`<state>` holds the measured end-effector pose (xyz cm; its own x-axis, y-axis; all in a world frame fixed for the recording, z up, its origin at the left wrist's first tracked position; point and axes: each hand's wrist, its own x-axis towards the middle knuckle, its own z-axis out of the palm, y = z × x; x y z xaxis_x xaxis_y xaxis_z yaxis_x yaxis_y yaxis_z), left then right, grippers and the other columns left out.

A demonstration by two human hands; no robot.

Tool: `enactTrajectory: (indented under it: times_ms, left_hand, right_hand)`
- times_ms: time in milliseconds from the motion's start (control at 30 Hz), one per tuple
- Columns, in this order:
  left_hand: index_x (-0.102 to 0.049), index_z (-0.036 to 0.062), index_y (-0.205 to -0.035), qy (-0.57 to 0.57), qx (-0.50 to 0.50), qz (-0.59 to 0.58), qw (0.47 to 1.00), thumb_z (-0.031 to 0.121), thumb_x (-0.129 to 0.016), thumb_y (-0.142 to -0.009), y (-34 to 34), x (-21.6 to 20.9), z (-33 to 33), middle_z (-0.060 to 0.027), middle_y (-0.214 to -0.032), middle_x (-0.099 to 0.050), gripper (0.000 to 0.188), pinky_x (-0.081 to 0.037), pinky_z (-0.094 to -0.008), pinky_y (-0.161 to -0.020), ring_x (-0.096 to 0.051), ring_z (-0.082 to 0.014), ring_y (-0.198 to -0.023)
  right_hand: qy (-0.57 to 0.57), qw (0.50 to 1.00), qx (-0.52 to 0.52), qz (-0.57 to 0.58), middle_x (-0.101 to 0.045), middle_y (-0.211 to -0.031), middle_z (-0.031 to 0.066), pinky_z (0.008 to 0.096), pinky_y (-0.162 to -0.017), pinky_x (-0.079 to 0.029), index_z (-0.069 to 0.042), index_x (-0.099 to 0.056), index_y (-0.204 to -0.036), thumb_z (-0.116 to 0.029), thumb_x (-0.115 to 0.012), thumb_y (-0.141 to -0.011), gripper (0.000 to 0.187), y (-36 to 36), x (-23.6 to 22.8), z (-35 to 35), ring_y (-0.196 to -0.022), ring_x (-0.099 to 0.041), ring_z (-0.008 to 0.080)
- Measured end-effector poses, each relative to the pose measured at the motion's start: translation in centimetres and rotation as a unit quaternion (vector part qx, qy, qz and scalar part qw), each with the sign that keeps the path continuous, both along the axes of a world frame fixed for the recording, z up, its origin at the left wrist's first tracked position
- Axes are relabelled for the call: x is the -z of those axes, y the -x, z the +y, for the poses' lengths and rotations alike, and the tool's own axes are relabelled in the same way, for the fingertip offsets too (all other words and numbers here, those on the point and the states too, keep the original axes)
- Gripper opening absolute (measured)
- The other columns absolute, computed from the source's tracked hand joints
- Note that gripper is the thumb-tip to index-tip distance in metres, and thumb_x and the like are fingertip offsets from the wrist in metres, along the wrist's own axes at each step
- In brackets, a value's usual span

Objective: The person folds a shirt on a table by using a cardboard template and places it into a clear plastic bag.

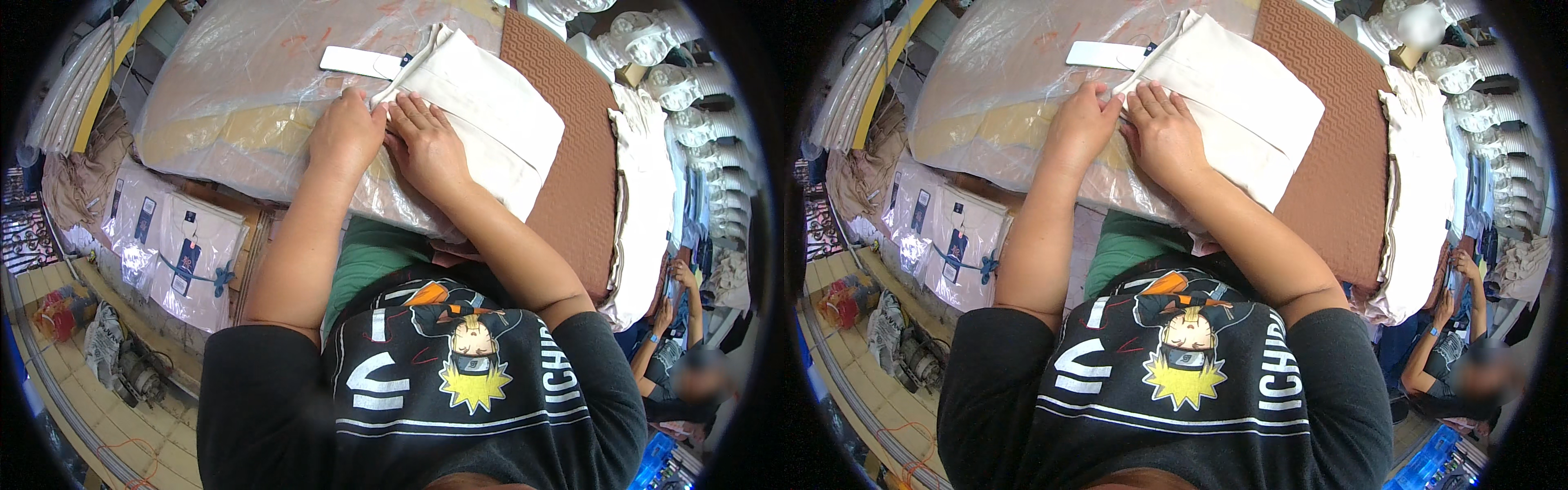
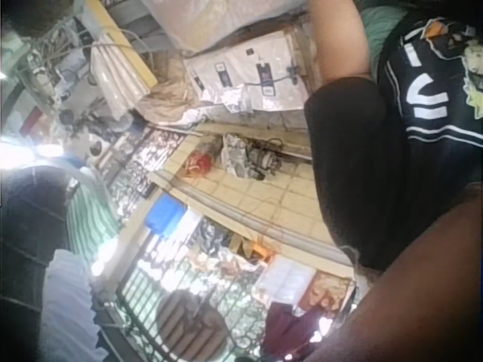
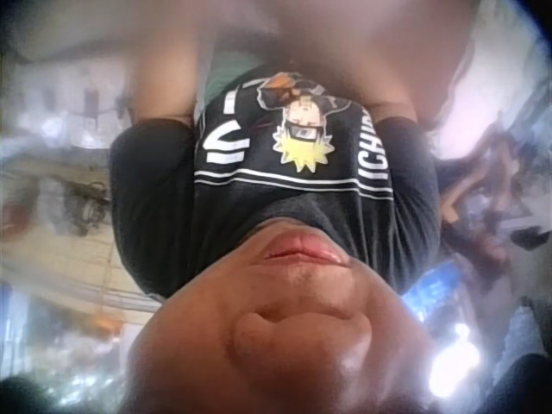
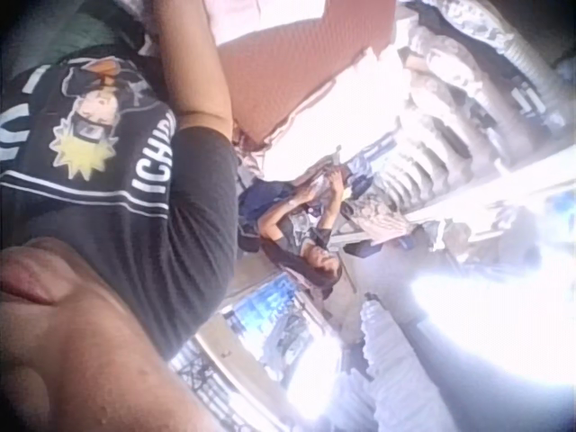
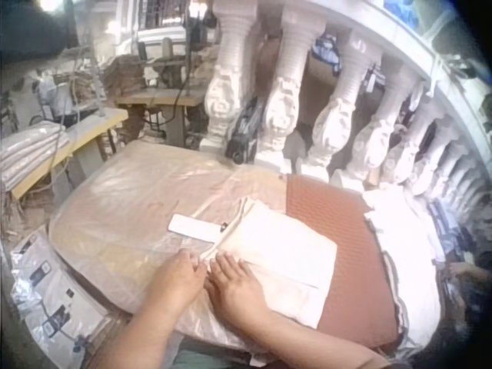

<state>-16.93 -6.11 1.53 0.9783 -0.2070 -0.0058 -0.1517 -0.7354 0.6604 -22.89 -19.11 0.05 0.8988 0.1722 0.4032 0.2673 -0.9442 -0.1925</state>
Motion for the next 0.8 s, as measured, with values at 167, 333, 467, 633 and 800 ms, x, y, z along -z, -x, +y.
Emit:
enactTrajectory:
  times_ms: [167, 333, 467, 633, 800]
  left_hand:
    - [-0.063, 0.0020, -0.097, -0.048, 0.058, 0.069, 0.995, 0.027, -0.058, -0.083, -1.2, -0.9, 0.1, -0.0202, -0.097, -0.064, 0.030, -0.048, -0.0428, -0.082, -0.061, -0.0358, -0.093]
    - [-0.065, -0.0015, -0.091, -0.047, 0.027, 0.029, 0.998, 0.026, -0.059, -0.081, -1.4, -0.8, -0.9, -0.0236, -0.096, -0.063, 0.030, -0.047, -0.0433, -0.083, -0.061, -0.0361, -0.093]
    - [-0.067, 0.0026, -0.087, -0.067, 0.047, 0.029, 0.996, 0.032, -0.057, -0.080, -2.5, -0.1, -0.9, -0.0200, -0.088, -0.066, 0.031, -0.047, -0.0403, -0.079, -0.062, -0.0351, -0.090]
    - [-0.067, -0.0004, -0.084, -0.082, 0.098, 0.088, 0.988, 0.036, -0.054, -0.082, -2.4, -0.1, -1.0, -0.0206, -0.085, -0.066, 0.039, -0.047, -0.0402, -0.077, -0.063, -0.0352, -0.085]
    - [-0.067, -0.0013, -0.088, -0.040, 0.114, 0.138, 0.983, 0.036, -0.052, -0.083, -0.5, -1.0, -0.3, -0.0233, -0.089, -0.064, 0.040, -0.047, -0.0414, -0.080, -0.062, -0.0373, -0.088]
  right_hand:
    - [-0.011, 1.000, 0.001, 0.000, -0.054, -0.124, 0.0181, 0.0440, -0.100, -0.037, -0.001, -0.057, -0.114, -0.022, -0.061, -0.081, 0.040, 0.0, 0.3, -0.1, -0.120, -0.048, 0.0311]
    - [-0.017, 1.000, 0.000, -0.015, -0.055, -0.123, 0.0176, 0.0433, -0.100, -0.037, 0.000, -0.058, -0.112, -0.022, -0.061, -0.081, 0.038, 0.0, 0.4, -0.1, -0.119, -0.049, 0.0304]
    - [-0.019, 1.000, -0.007, -0.016, -0.056, -0.122, 0.0176, 0.0425, -0.100, -0.037, 0.000, -0.059, -0.112, -0.021, -0.061, -0.081, 0.037, 0.3, 0.4, -0.4, -0.118, -0.050, 0.0300]
    - [-0.009, 0.999, -0.017, -0.031, -0.059, -0.117, 0.0164, 0.0406, -0.095, -0.042, 0.000, -0.059, -0.110, -0.017, -0.060, -0.080, 0.035, 0.8, -0.1, -0.8, -0.113, -0.054, 0.0291]
    - [-0.031, 0.999, -0.031, -0.002, -0.062, -0.111, 0.0134, 0.0354, -0.083, -0.051, -0.002, -0.061, -0.105, -0.013, -0.060, -0.077, 0.029, 2.6, -0.9, -1.7, -0.103, -0.061, 0.0268]
